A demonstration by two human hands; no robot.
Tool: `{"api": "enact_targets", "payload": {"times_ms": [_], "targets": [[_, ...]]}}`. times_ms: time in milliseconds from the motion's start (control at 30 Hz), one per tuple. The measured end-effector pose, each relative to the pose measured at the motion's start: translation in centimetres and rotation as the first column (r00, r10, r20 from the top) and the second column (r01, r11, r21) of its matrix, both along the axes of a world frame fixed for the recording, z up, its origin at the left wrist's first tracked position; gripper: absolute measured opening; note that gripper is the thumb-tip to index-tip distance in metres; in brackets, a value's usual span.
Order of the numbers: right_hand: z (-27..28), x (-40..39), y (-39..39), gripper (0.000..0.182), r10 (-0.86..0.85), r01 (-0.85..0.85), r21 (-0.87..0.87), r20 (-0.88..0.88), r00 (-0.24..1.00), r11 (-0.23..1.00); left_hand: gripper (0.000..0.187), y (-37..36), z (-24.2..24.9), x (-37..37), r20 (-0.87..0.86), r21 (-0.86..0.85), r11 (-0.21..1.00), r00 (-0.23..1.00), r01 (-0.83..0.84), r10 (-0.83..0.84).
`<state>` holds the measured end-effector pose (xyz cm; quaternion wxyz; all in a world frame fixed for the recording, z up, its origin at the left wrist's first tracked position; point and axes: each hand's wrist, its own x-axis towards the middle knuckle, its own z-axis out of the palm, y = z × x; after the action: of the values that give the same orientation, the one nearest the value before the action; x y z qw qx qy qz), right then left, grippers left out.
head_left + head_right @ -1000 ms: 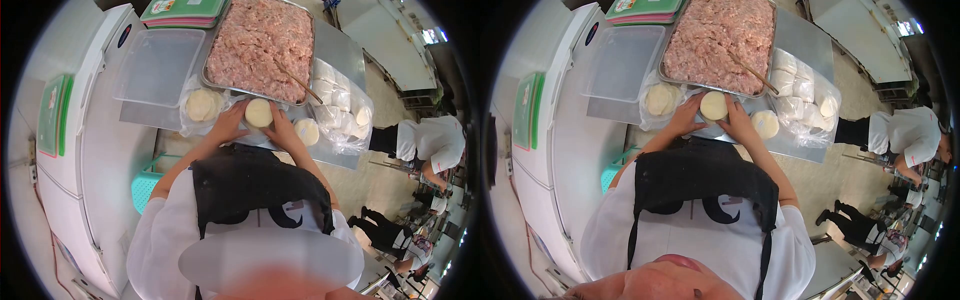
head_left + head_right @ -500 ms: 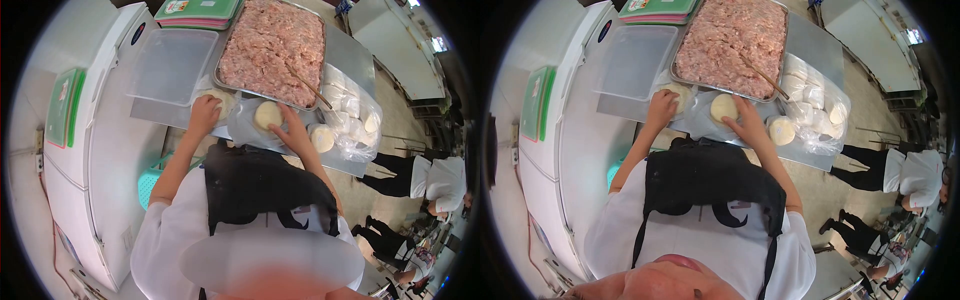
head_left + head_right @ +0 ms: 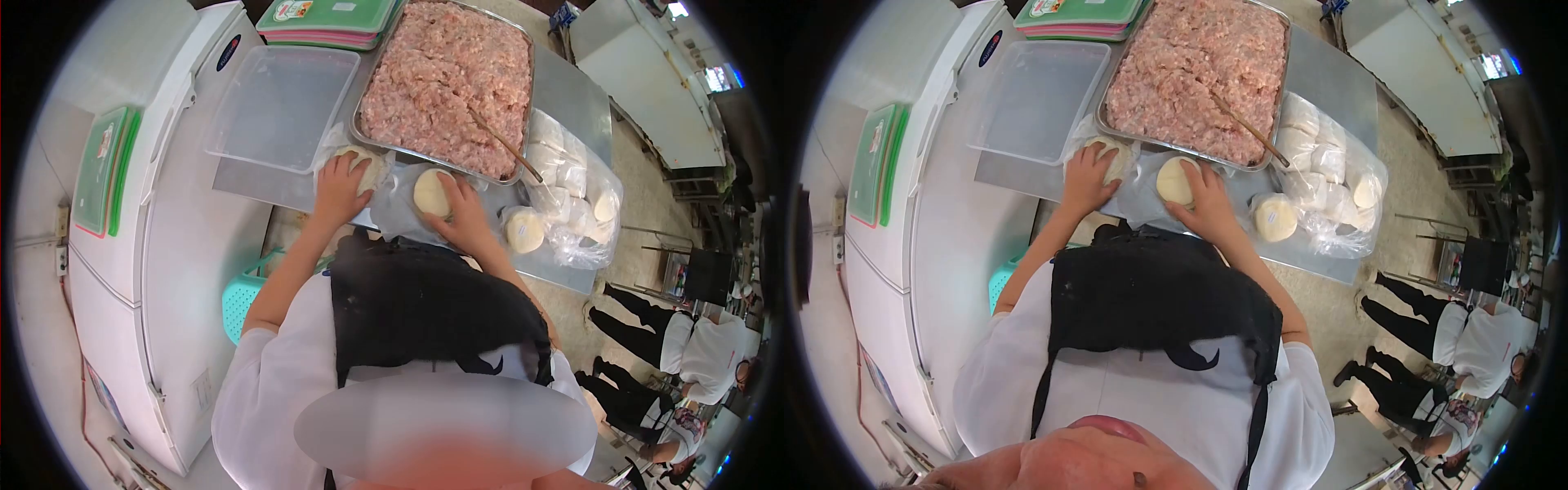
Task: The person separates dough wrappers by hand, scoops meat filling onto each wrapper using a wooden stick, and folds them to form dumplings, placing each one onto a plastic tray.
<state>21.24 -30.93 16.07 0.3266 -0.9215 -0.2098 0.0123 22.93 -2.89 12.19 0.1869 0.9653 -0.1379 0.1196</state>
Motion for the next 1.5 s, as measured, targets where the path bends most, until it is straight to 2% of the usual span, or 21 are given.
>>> {"api": "enact_targets", "payload": {"times_ms": [67, 200, 267, 400, 500, 600, 700, 800, 867, 967, 1067, 1167, 1200, 1267, 1300, 1367, 1400, 1467, 1500], "targets": [[-0.1, -0.1, 0.0, 0.075, 0.012, -0.012, 0.02, -0.02, 1.0, 1.0, 0.06, 0.7, 0.1, 0.6, -0.083, 0.053, 0.999, 0.997, 0.01, -0.006], [0.4, 0.2, -0.4, 0.073, 0.04, -0.034, 0.07, -0.086, 0.996, 0.997, 0.056, 1.8, -0.4, 1.2, -0.068, -0.034, 0.999, 0.998, -0.003, 0.001], [1.2, 0.0, -0.3, 0.068, 0.014, -0.014, 0.071, 0.001, 1.0, 0.997, 0.051, 1.2, 1.0, 1.0, -0.08, -0.032, 0.999, 0.997, -0.025, 0.022], [4.3, 0.0, 0.8, 0.053, 0.019, -0.028, 0.046, 0.178, 0.984, 0.999, 0.037, 1.7, 0.3, 1.8, -0.137, -0.192, 0.977, 0.988, -0.091, 0.065], [4.5, 1.4, 3.2, 0.043, 0.225, -0.252, 0.047, 0.318, 0.921, 0.967, 0.033, 3.6, -0.1, 2.0, -0.185, -0.33, 0.935, 0.981, -0.126, 0.067], [3.8, 3.1, 6.2, 0.038, 0.492, -0.459, -0.176, 0.308, 0.814, 0.871, 0.031, 3.9, 0.6, 2.0, -0.222, -0.369, 0.922, 0.974, -0.116, 0.034], [1.1, 4.3, 9.2, 0.036, 0.558, -0.472, -0.308, 0.33, 0.761, 0.826, 0.03, 3.9, 0.5, 2.1, -0.197, -0.349, 0.932, 0.98, -0.1, 0.031], [-1.0, 4.4, 9.9, 0.036, 0.594, -0.464, -0.513, 0.114, 0.797, 0.722, 0.031, 4.3, 0.4, 2.2, -0.191, -0.337, 0.936, 0.981, -0.1, 0.036], [-1.3, 4.3, 9.8, 0.036, 0.579, -0.457, -0.5, 0.113, 0.808, 0.736, 0.032, 4.4, 0.1, 2.2, -0.188, -0.34, 0.932, 0.98, -0.124, 0.062], [-1.4, 4.3, 10.2, 0.036, 0.514, -0.437, -0.432, 0.074, 0.854, 0.789, 0.037, 4.9, -1.4, 2.0, -0.123, -0.483, 0.858, 0.983, -0.176, 0.133], [-1.3, 4.5, 10.5, 0.035, 0.481, -0.431, -0.388, 0.038, 0.876, 0.815, 0.034, 5.4, 0.0, 1.4, -0.226, -0.533, 0.774, 0.939, -0.342, 0.26], [-1.1, 4.7, 10.4, 0.034, 0.487, -0.451, -0.374, 0.003, 0.873, 0.81, 0.033, 6.8, 3.8, 1.3, -0.338, -0.663, 0.625, 0.91, -0.412, 0.241], [-1.0, 4.9, 10.3, 0.034, 0.491, -0.459, -0.371, -0.009, 0.871, 0.807, 0.033, 7.3, 4.8, 1.4, -0.335, -0.747, 0.538, 0.92, -0.39, 0.202], [-1.3, 6.1, 9.8, 0.036, 0.501, -0.491, -0.126, 0.063, 0.863, 0.862, 0.033, 8.2, 6.7, 1.6, -0.315, -0.878, 0.336, 0.94, -0.34, 0.127], [-1.4, 6.4, 9.6, 0.038, 0.499, -0.502, 0.001, 0.099, 0.861, 0.865, 0.033, 8.2, 7.7, 1.6, -0.304, -0.91, 0.28, 0.951, -0.306, 0.052], [1.6, 5.5, 10.1, 0.04, 0.31, -0.31, 0.301, 0.049, 0.949, 0.902, 0.033, 7.5, 9.4, 1.8, -0.263, -0.957, 0.156, 0.96, -0.246, -0.1], [3.6, 5.2, 10.1, 0.041, 0.215, -0.193, 0.436, -0.001, 0.977, 0.879, 0.033, 6.4, 10.4, 1.9, -0.241, -0.969, 0.113, 0.949, -0.222, -0.203], [6.6, 5.2, 9.7, 0.043, 0.308, -0.008, 0.781, -0.237, 0.922, 0.625, 0.033, 2.8, 12.2, 2.1, -0.176, -0.983, 0.018, 0.898, -0.185, -0.403], [7.9, 5.2, 9.4, 0.044, 0.384, 0.124, 0.882, -0.321, 0.866, 0.455, 0.033, 1.0, 12.7, 2.4, -0.174, -0.985, 0.086, 0.888, -0.151, -0.425]]}}
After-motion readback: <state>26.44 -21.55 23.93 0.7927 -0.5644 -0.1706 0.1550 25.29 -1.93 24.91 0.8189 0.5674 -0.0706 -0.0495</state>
